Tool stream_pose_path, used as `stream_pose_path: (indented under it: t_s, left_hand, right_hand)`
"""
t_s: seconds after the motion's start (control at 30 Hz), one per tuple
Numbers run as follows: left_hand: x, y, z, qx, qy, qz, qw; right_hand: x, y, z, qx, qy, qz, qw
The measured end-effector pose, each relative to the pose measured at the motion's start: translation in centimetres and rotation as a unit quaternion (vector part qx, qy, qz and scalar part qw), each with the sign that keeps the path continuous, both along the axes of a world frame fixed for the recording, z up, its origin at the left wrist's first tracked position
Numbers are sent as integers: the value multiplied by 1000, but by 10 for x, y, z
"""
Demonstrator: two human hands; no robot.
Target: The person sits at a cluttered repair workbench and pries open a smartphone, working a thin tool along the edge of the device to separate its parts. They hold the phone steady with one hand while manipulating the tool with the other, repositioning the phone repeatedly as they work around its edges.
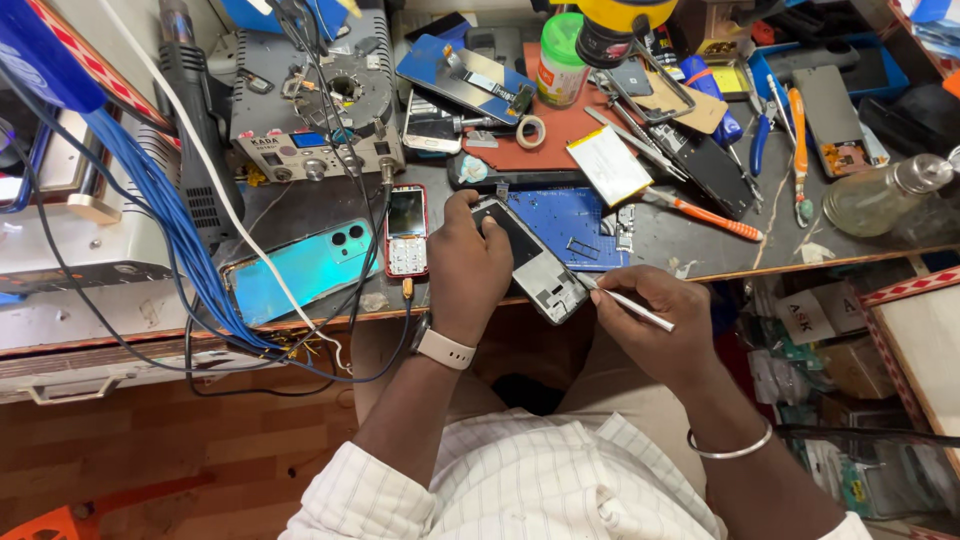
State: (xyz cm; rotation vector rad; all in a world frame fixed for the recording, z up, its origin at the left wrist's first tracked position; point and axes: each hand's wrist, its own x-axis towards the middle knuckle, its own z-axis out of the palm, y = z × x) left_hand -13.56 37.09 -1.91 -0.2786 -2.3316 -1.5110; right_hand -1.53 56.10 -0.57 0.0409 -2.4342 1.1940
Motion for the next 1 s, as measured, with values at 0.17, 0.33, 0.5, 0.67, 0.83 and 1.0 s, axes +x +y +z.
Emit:
stream_pose_path:
  t_s: [0.17,0.33,0.5,0.67,0.83,1.0]
  left_hand:
    - [0,0,2,-12,-7,-1,1000]
    - [-1,0,4,-4,-24,6,1000]
    - [-3,0,-2,-3,8,8,1000]
    - [0,0,-2,-16,41,5,999]
    - [-2,0,-1,-4,-34,4,999]
    - [-1,1,-6,-26,51,13,998]
  right_hand:
    - [-16,-6,4,80,122,50,988]
    - [-28,-5,9,110,155,89,978]
    - [-10,3,7,138,145,73,977]
    - [-36,-6,7,162,164,101,968]
    - [-25,3,10,182,173,117,961]
    - [-23,8,7,185,193,142,953]
